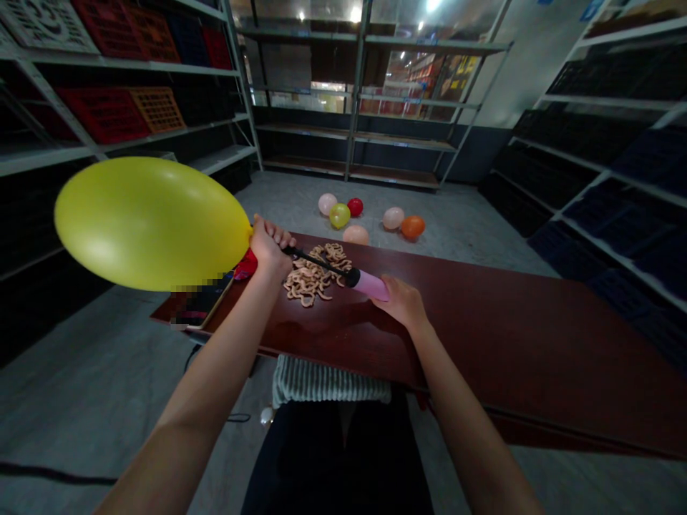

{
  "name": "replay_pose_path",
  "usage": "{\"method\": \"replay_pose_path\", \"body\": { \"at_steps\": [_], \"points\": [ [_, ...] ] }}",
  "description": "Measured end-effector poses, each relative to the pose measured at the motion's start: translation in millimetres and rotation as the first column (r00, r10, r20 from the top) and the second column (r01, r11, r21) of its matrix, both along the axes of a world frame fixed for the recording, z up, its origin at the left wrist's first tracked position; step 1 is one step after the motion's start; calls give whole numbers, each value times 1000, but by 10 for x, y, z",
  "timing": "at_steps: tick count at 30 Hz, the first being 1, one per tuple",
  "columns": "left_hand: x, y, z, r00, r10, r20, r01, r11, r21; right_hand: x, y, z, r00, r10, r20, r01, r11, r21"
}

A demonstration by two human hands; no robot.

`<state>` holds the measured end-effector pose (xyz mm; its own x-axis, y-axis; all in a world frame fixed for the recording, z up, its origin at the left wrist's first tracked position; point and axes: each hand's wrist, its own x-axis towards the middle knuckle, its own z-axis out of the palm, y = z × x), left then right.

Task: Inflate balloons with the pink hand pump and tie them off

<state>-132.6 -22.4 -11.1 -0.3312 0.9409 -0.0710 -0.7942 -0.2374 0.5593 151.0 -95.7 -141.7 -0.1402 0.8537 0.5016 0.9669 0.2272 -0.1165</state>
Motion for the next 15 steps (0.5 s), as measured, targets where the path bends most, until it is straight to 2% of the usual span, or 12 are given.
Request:
{"method": "replay_pose_path", "body": {
  "at_steps": [3, 10, 13, 15],
  "points": [
    [181, 9, 175, 999, 2, -41, -1, 999, 32, 45, 20, -47, 996, 52, -66, -52, 999, 7],
    [849, 196, 576, 979, 21, -202, 11, 988, 156, 159, 79, -168, 976, -76, -205, 95, 992, 86],
    [1178, 301, 596, 966, -6, -259, 49, 986, 160, 170, 91, -169, 957, -126, -260, 155, 983, 97],
    [1402, 336, 520, 959, -40, -282, 81, 987, 136, 172, 100, -160, 946, -147, -289, 178, 980, 85]
  ]
}}
